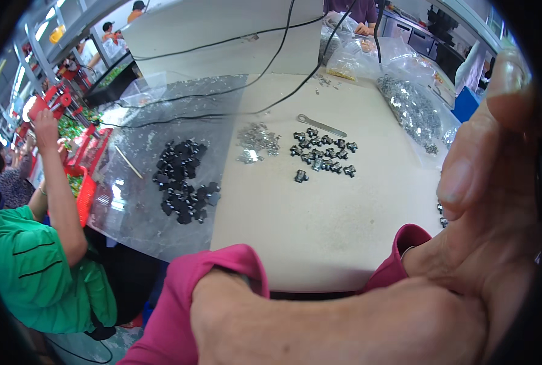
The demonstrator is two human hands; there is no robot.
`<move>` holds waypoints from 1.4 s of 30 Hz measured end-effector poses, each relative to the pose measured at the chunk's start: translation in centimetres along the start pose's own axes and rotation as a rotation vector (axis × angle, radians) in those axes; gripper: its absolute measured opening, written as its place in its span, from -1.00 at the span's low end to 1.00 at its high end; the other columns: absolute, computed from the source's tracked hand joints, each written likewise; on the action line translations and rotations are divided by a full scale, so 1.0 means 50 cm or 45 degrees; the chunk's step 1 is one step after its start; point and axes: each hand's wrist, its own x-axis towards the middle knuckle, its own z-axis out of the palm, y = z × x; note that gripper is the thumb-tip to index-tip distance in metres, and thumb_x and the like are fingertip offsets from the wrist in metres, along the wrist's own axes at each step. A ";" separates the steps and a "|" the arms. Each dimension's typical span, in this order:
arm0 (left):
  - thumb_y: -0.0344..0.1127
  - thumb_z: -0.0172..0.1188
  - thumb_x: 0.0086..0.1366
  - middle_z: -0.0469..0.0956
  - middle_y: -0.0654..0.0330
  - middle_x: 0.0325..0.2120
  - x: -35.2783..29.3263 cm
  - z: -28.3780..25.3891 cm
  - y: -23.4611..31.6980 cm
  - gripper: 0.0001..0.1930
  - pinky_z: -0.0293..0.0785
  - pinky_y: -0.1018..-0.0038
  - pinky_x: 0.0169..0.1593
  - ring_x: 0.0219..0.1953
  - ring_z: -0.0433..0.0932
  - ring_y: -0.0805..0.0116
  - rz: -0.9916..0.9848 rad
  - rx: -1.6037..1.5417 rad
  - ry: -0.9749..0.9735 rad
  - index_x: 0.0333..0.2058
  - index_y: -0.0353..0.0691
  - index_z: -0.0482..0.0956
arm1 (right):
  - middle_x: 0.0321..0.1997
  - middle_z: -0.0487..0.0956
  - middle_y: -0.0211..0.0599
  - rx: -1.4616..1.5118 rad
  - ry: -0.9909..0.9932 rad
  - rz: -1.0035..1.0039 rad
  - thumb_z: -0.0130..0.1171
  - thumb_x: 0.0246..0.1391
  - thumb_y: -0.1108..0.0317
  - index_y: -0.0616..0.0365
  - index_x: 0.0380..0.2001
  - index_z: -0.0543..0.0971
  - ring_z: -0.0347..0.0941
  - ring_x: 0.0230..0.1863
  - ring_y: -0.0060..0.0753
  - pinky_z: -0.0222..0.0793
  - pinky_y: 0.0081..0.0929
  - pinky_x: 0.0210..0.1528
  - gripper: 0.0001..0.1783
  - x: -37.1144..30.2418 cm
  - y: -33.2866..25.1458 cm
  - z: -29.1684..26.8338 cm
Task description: The person manually assembles small components by picking up plastic bases and metal pieces, fitting them together, and placing the assembled parts onto the table.
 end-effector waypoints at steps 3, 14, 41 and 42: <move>-0.26 0.05 0.12 0.46 -0.25 -0.26 -0.002 0.003 0.015 -0.64 0.48 0.20 -0.18 -0.23 0.50 0.00 -0.010 0.042 -0.002 -0.29 -0.54 0.44 | -0.55 0.44 -0.22 0.052 0.046 0.007 -0.03 0.13 0.26 0.24 0.14 0.22 0.31 -0.60 -0.56 0.25 -0.72 -0.61 -0.47 -0.005 -0.001 -0.007; -0.63 -0.06 0.00 0.56 0.13 -0.53 0.165 0.076 0.152 -0.78 0.39 0.58 -0.40 -0.46 0.49 0.50 -0.408 0.362 -0.335 -0.39 -0.43 0.55 | -0.57 0.44 -0.22 0.359 -0.030 -0.019 -0.08 0.19 0.31 0.22 0.16 0.21 0.31 -0.62 -0.56 0.26 -0.73 -0.61 -0.52 0.034 -0.014 0.064; -0.57 -0.03 -0.01 0.48 0.19 -0.58 0.146 0.043 0.143 -0.88 0.31 0.52 -0.49 -0.53 0.44 0.42 0.374 0.863 -0.173 -0.52 -0.39 0.51 | -0.54 0.39 -0.32 0.918 -0.178 -0.426 -0.19 0.23 0.21 0.02 0.05 0.28 0.31 -0.65 -0.25 0.12 -0.27 -0.48 -0.65 -0.077 -0.097 0.206; -0.57 -0.03 -0.02 0.48 0.19 -0.58 0.146 0.044 0.141 -0.88 0.31 0.52 -0.50 -0.53 0.44 0.41 0.390 0.869 -0.173 -0.52 -0.39 0.51 | -0.54 0.39 -0.31 0.950 -0.196 -0.425 -0.21 0.24 0.22 0.01 0.06 0.27 0.32 -0.65 -0.23 0.13 -0.24 -0.47 -0.66 -0.082 -0.106 0.201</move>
